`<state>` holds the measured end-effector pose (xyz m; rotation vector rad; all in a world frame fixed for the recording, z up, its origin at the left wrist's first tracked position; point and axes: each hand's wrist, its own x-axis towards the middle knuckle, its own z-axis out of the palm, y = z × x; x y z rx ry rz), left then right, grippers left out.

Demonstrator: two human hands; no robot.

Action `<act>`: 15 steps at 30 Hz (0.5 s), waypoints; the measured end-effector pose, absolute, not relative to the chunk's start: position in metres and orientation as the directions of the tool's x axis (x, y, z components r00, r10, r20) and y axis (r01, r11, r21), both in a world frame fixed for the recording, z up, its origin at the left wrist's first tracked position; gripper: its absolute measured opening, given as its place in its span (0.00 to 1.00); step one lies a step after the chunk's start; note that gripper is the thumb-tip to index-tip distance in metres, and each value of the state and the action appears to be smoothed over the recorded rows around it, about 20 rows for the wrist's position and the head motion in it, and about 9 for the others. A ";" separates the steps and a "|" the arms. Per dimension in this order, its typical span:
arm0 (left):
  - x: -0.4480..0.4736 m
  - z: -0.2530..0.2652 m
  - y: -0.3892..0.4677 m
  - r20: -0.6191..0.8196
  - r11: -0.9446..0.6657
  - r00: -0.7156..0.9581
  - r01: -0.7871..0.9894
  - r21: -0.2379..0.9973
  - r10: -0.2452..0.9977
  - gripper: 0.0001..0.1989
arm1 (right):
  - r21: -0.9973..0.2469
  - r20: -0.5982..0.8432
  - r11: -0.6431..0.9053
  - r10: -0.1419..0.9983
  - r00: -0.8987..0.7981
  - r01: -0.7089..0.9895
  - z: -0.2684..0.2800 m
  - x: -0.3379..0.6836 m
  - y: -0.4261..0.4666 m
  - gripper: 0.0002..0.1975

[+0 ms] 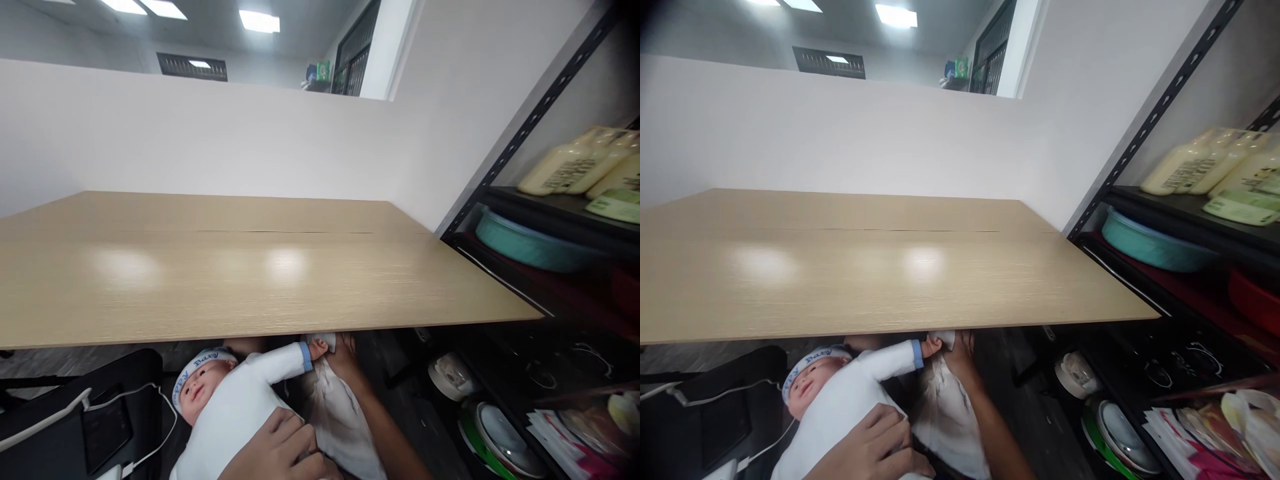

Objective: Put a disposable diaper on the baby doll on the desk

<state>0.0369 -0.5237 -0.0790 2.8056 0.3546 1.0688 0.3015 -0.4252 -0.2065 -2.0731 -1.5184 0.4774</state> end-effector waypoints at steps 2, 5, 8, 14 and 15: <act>0.037 -0.079 -0.523 0.626 -0.966 0.737 0.175 0.188 0.255 0.20 | -0.631 0.022 -0.210 0.958 0.288 0.747 -0.203 0.310 -0.413 0.28; 0.038 -0.081 -0.521 0.608 -0.969 0.755 0.182 0.167 0.246 0.16 | -0.676 0.004 -0.185 0.967 0.255 0.713 -0.195 0.322 -0.398 0.27; 0.039 -0.082 -0.521 0.609 -0.970 0.755 0.186 0.158 0.244 0.15 | -0.696 -0.020 -0.182 0.972 0.235 0.694 -0.186 0.332 -0.395 0.30; 0.037 -0.079 -0.523 0.633 -0.965 0.728 0.202 0.168 0.263 0.18 | -0.652 -0.040 -0.197 0.973 0.227 0.732 -0.185 0.328 -0.440 0.39; 0.037 -0.079 -0.523 0.631 -0.964 0.729 0.206 0.169 0.266 0.19 | -0.633 -0.050 -0.209 0.972 0.230 0.746 -0.189 0.323 -0.451 0.40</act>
